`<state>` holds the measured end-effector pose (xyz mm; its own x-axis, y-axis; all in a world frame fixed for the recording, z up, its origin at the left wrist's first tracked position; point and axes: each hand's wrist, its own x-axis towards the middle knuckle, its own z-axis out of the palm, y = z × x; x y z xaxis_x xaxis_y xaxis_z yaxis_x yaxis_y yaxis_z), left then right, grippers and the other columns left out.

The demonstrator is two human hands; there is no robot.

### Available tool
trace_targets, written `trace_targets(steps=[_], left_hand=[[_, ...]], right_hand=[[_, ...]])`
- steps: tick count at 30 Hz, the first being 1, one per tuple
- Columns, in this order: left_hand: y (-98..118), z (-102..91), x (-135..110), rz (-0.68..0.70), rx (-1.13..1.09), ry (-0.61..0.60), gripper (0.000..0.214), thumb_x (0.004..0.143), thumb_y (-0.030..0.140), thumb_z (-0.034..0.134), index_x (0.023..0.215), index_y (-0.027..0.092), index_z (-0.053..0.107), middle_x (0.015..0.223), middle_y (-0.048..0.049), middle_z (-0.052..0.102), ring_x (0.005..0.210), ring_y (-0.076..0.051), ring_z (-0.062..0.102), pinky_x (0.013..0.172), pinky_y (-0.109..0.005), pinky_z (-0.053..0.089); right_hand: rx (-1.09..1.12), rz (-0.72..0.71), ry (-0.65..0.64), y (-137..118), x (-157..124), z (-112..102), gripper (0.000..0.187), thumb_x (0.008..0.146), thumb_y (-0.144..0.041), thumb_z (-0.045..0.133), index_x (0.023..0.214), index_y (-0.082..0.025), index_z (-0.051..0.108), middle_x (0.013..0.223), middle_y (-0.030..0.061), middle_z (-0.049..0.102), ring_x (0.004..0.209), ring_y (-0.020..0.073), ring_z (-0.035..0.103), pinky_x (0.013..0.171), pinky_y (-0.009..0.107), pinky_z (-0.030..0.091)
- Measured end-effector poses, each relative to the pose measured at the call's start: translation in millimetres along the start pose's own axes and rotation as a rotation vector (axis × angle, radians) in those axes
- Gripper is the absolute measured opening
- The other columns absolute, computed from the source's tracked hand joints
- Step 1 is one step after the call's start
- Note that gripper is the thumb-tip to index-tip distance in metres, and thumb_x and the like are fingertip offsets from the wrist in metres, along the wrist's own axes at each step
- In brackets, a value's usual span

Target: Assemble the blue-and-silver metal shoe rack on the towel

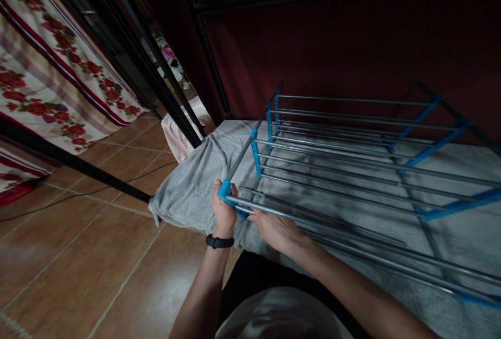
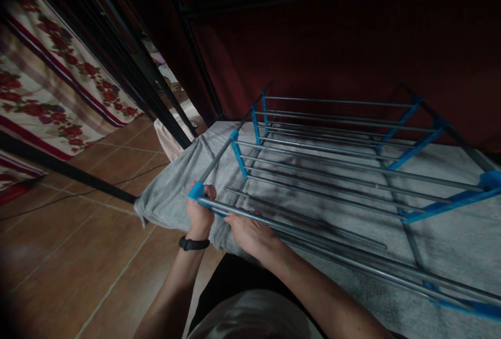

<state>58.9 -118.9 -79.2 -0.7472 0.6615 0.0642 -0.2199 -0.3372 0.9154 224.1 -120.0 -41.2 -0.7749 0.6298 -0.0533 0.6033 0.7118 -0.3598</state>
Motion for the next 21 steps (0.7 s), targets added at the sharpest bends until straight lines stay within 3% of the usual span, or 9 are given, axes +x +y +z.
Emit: trace_targets(steps=[8,21], left_hand=[[-3.3,0.3,2.5,-0.008,-0.017,0.004,0.059,0.092,0.063,0.050,0.051,0.022,0.039,0.046,0.0042,0.038,0.044,-0.010,0.037,0.049,-0.027,0.035],[-6.5,-2.1,1.1,0.053,0.018,-0.059,0.058,0.095,0.057,0.046,0.049,0.022,0.041,0.045,0.0027,0.038,0.045,-0.011,0.037,0.050,-0.028,0.034]], right_hand=[[0.040,0.037,0.003,2.7,3.0,-2.7,0.037,0.107,-0.036,0.035,0.120,-0.020,0.066,0.102,0.0084,0.077,0.090,0.0243,0.074,0.076,0.031,0.053],[-0.027,-0.027,0.015,2.1,1.8,-0.9,0.040,0.108,-0.033,0.031,0.116,-0.019,0.068,0.102,0.0093,0.077,0.086,0.0245,0.073,0.073,0.031,0.052]])
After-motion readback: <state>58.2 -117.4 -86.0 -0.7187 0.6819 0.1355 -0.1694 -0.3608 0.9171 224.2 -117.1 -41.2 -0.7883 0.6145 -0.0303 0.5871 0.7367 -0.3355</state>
